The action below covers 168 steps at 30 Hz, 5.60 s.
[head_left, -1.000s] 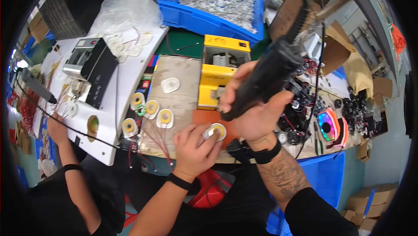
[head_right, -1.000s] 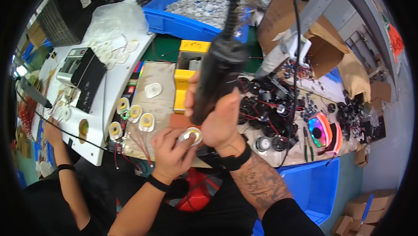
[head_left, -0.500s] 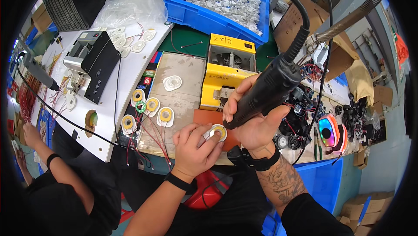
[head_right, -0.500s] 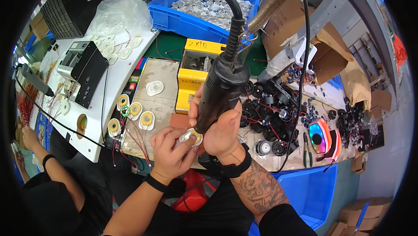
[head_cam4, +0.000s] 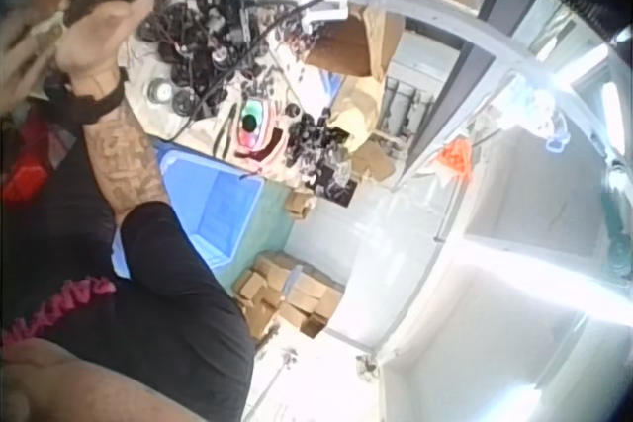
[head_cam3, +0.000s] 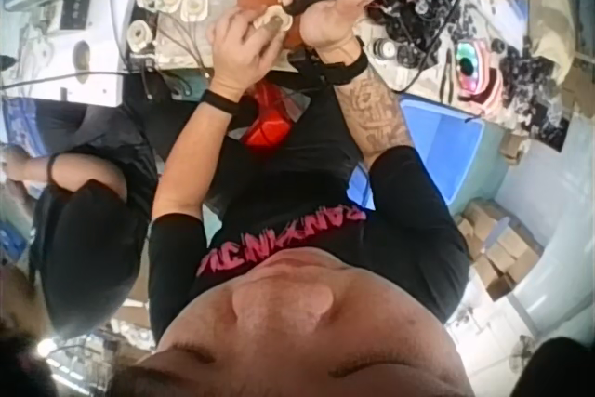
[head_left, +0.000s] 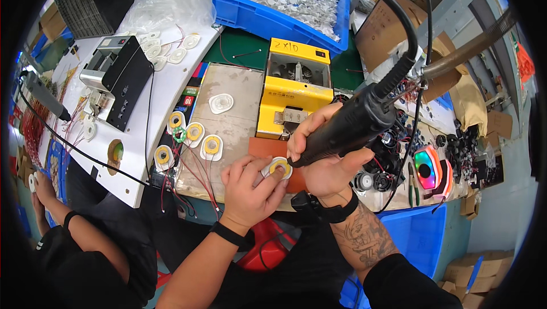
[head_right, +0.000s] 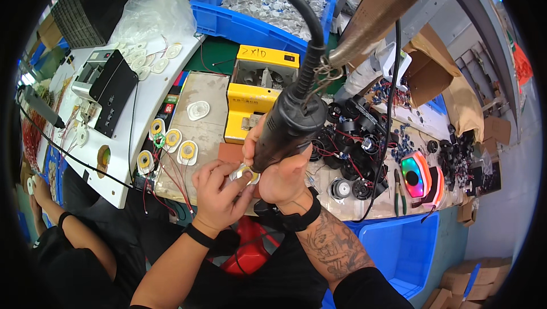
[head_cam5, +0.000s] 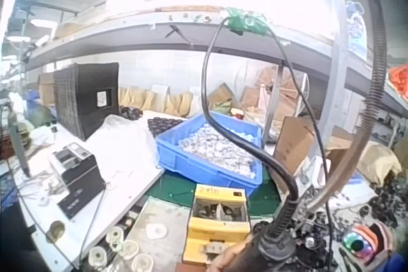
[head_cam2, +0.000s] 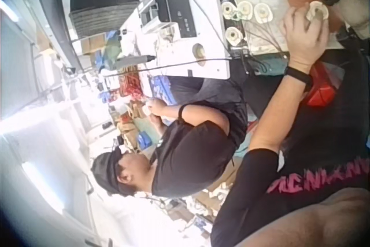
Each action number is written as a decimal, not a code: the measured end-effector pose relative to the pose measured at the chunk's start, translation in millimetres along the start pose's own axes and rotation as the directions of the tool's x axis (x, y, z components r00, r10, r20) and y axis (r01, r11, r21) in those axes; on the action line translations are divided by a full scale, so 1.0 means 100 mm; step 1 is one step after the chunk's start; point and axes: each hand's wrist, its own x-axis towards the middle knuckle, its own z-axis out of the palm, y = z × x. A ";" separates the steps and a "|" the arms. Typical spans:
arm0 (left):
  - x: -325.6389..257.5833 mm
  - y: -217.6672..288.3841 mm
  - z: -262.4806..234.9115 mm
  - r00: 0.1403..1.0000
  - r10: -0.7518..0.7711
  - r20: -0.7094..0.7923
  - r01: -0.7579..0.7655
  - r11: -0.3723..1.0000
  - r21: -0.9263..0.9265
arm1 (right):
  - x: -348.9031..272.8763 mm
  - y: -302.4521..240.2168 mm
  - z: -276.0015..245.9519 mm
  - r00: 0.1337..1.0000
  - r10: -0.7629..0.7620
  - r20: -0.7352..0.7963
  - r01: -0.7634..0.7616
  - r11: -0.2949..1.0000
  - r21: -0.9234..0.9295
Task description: Assembling small electronic components including coils and magnets at a workshop table.
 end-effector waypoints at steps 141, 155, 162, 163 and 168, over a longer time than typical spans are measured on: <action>0.13 0.24 -0.02 0.980 -0.196 0.017 0.195 0.979 0.063 | 0.04 -0.29 -0.06 0.996 0.028 -0.089 -0.032 0.999 -0.043; 0.14 0.19 -0.03 0.988 -0.155 0.022 0.151 0.981 0.126 | 0.03 -0.32 -0.04 0.993 0.006 -0.122 -0.012 0.999 -0.051; 0.16 0.19 -0.01 0.987 -0.152 0.049 0.145 0.980 0.136 | 0.03 -0.32 -0.03 0.995 0.005 -0.100 -0.015 0.994 -0.108; 0.15 0.19 -0.01 0.988 -0.149 0.042 0.142 0.980 0.138 | 0.02 -0.28 -0.02 0.988 -0.009 -0.156 0.003 0.999 -0.041; 0.16 0.22 -0.04 0.988 -0.151 0.038 0.146 0.983 0.112 | 0.03 -0.27 -0.03 0.980 -0.007 -0.200 0.009 1.000 0.010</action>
